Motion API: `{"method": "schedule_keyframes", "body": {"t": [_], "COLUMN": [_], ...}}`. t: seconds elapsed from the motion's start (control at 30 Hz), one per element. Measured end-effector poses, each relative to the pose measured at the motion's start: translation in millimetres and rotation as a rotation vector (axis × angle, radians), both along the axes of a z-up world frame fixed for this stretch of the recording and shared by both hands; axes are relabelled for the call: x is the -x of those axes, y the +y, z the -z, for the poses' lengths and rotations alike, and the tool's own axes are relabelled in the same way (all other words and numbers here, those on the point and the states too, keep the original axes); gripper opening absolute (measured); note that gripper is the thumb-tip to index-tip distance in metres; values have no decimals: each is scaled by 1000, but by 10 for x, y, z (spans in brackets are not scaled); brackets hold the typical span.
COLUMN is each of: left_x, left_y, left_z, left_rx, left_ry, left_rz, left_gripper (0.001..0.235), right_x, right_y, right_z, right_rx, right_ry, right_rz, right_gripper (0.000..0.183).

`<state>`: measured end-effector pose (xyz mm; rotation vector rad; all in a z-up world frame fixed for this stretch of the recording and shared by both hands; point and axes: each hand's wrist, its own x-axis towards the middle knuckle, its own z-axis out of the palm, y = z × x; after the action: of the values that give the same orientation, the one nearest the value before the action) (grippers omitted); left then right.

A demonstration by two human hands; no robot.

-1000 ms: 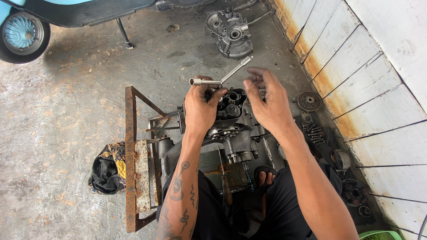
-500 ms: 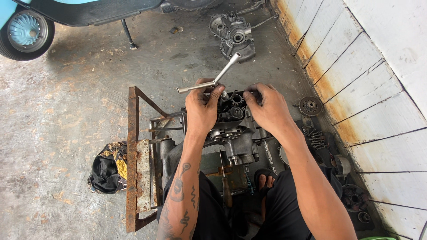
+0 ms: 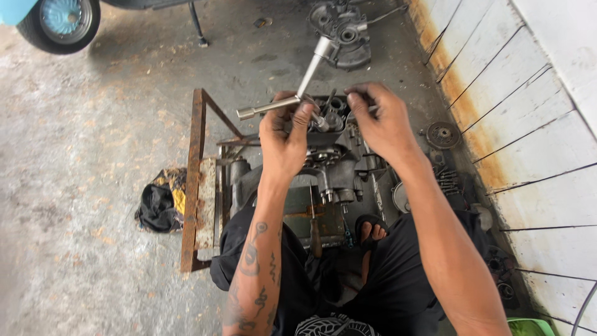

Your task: The person uses a T-handle wrench to tighten bolts on a disassembled engine block mounted on a stand. They repeatedly adjust the wrench and turn it to secure the components.

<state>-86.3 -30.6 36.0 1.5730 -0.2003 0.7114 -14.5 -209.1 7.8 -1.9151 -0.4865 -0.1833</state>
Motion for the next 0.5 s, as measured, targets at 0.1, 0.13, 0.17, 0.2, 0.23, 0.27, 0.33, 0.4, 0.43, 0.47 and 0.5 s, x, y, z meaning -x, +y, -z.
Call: {"method": "schedule_keyframes", "body": {"t": [0.1, 0.13, 0.17, 0.2, 0.23, 0.27, 0.33, 0.4, 0.43, 0.47, 0.5], "left_x": [379, 513, 626, 726, 827, 919, 1091, 1240, 1314, 1390, 1466], "left_y": [-95, -160, -231, -303, -314, -323, -377, -400, -420, -443, -480], "left_z": [-1, -9, -18, -26, 61, 146, 422, 764, 947, 1126, 1294], "left_rx": [-45, -42, -45, -47, -43, -79, -102, -135, -125, -77, -30], "left_ry": [49, 78, 96, 113, 133, 144, 172, 205, 218, 257, 297], "left_rz": [43, 36, 64, 92, 94, 120, 159, 202, 204, 228, 251], "left_gripper": [10, 10, 8, 7, 7, 11, 15, 11, 11, 11, 12], "right_x": [416, 597, 764, 915, 1049, 1171, 1366, 1490, 1549, 1607, 1665], "right_y": [-59, -81, -114, -147, -164, -179, -249, -294, -315, -337, -373], "right_z": [-214, -266, -327, -390, -388, -390, -289, -105, -13, 74, 152], "right_rx": [-42, -42, 11, 62, 63, 230, 403, 519, 524, 611, 696], "right_ry": [-12, 18, 54, 90, 110, 189, 288, 421, 436, 530, 624], "right_rz": [-77, -84, -144, -205, -203, -272, -336, -394, -396, -445, -494], "right_gripper": [20, 20, 20, 22, 22, 25, 29, 26, 26, 28, 34]}}
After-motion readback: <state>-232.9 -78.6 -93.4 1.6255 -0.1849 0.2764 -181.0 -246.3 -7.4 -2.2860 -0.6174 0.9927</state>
